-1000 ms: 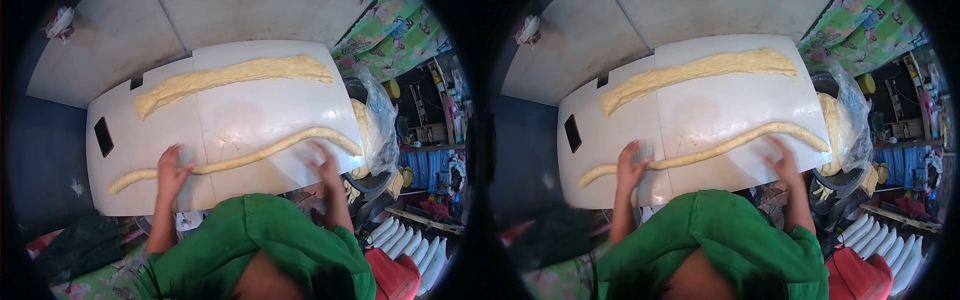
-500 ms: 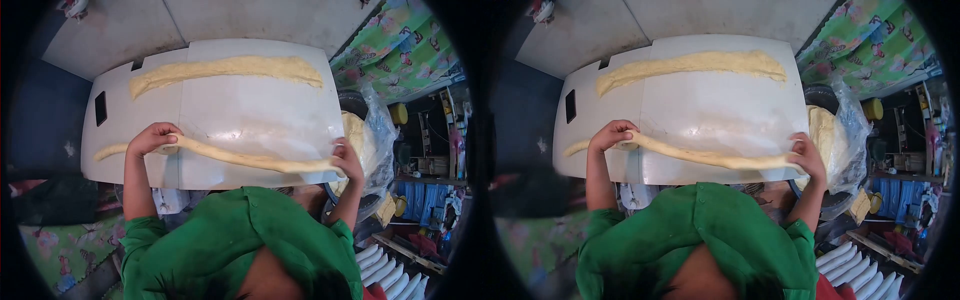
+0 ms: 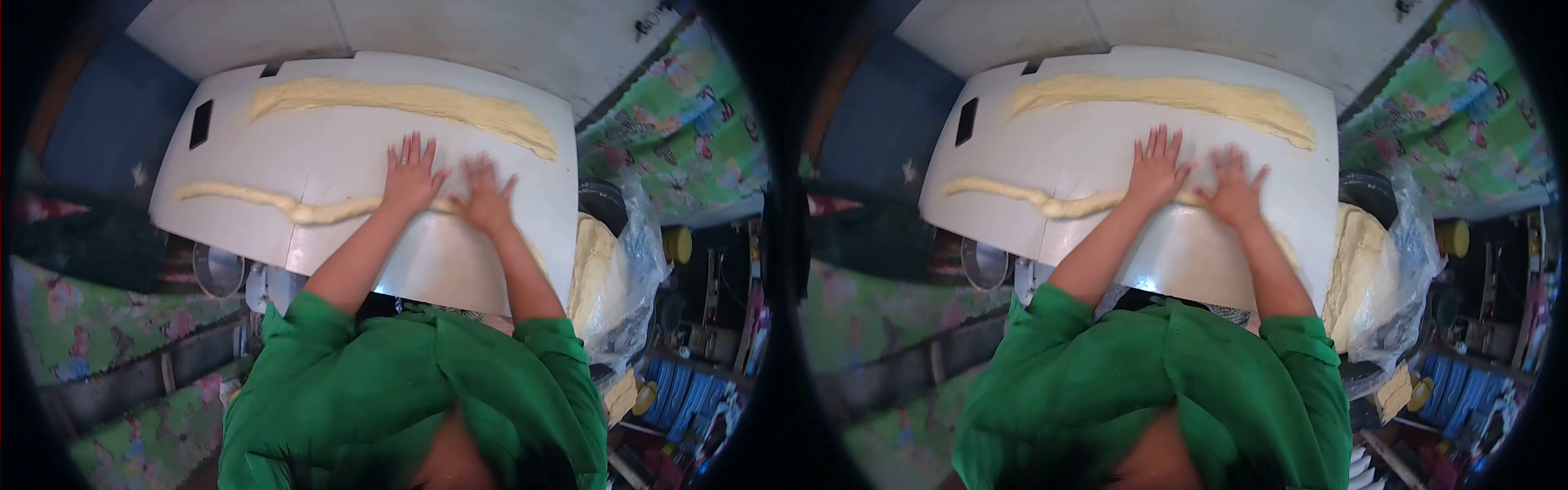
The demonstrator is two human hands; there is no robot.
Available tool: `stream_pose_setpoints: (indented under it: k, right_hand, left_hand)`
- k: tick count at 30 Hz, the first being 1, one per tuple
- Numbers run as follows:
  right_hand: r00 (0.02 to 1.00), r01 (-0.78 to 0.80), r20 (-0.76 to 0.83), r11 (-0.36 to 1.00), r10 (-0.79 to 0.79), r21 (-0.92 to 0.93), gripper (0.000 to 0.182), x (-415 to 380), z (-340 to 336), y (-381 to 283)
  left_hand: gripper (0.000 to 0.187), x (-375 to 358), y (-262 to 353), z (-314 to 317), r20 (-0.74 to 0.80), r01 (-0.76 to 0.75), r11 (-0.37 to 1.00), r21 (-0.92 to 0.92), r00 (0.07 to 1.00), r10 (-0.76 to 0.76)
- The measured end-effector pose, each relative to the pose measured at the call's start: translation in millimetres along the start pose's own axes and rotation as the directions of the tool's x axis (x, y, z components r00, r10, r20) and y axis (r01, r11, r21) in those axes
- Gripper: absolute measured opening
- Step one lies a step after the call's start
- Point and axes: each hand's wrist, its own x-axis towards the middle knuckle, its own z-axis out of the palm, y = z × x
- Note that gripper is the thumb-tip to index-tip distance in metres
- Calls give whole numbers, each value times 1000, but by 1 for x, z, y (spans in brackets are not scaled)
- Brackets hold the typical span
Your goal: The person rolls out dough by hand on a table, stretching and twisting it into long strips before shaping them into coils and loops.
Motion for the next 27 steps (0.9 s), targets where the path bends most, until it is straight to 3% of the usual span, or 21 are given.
stream_pose_setpoints:
  k: [1,2,3,5,6,7,9,11,12,13,14,16,17,18,19,20,22,24,25,26,27]
  right_hand:
    - [989,-77,-132,994,66,-77,69,24,17,17]
    - [982,-94,-169,994,83,-62,69,19,27,25]
    - [972,-110,-212,993,98,-46,70,8,30,26]
    - [973,232,1,970,-232,70,67,-62,27,24]
    - [950,306,-76,950,-302,55,68,-102,16,18]
    - [941,332,-52,941,-335,-59,69,-139,23,22]
    - [894,438,-64,895,-444,-83,72,-181,52,48]
    - [908,418,0,905,-419,-76,72,-152,41,56]
    - [929,370,59,926,-366,-72,71,-131,32,59]
    - [954,298,53,932,-294,-206,70,-95,14,56]
    - [963,213,-164,976,-216,-35,66,-61,19,70]
    - [932,-154,-331,988,148,7,64,13,5,77]
    - [860,-303,-410,951,303,67,64,37,4,86]
    - [853,-301,-426,951,301,71,64,43,-8,80]
    - [843,-148,-479,961,246,233,63,46,-26,72]
    - [826,12,-526,927,203,376,63,43,-36,62]
    - [886,268,-460,876,-61,401,64,12,-29,14]
    - [921,383,-189,882,-342,273,67,-27,-20,-51]
    - [894,438,42,889,-447,131,70,-43,-11,-79]
    - [813,526,220,842,-539,120,72,-46,-6,-100]
    - [826,505,216,854,-521,128,72,-30,9,-105]
  left_hand:
    - [68,11,-5,2,-117,51,999,8,992,-49]
    - [68,1,-5,4,-122,78,997,15,990,-75]
    - [69,-15,-2,6,40,-21,998,55,999,19]
    - [72,-63,4,-5,295,-300,949,96,919,261]
    - [73,-98,6,-14,219,-354,935,24,914,340]
    - [75,-135,6,-22,168,-380,924,-48,909,382]
    - [78,-171,0,-27,213,-386,919,-87,894,395]
    - [76,-187,-10,-16,195,-469,879,-80,858,476]
    - [75,-155,-11,-31,218,-412,879,-240,860,462]
    - [72,-124,-16,-14,104,-473,877,-79,872,479]
    - [71,-88,-19,-14,137,-426,904,25,898,419]
    - [68,-30,-19,-5,62,-133,981,-144,988,143]
    - [68,-25,-22,-14,55,-144,980,-136,987,153]
    - [66,-17,-22,-33,-5,-143,941,-308,989,148]
    - [63,-9,-21,-55,-63,-149,871,-469,989,135]
    - [61,-22,-31,-85,-91,-239,880,-411,971,221]
    - [66,-57,-72,-123,-74,-167,937,-308,986,152]
    - [63,-102,-135,-129,-84,111,921,-373,985,-153]
    - [60,-123,-175,-123,-122,220,926,-308,956,-268]
    - [60,-137,-216,-113,-158,318,916,-244,919,-361]
    - [60,-148,-252,-104,-197,413,892,-184,874,-445]
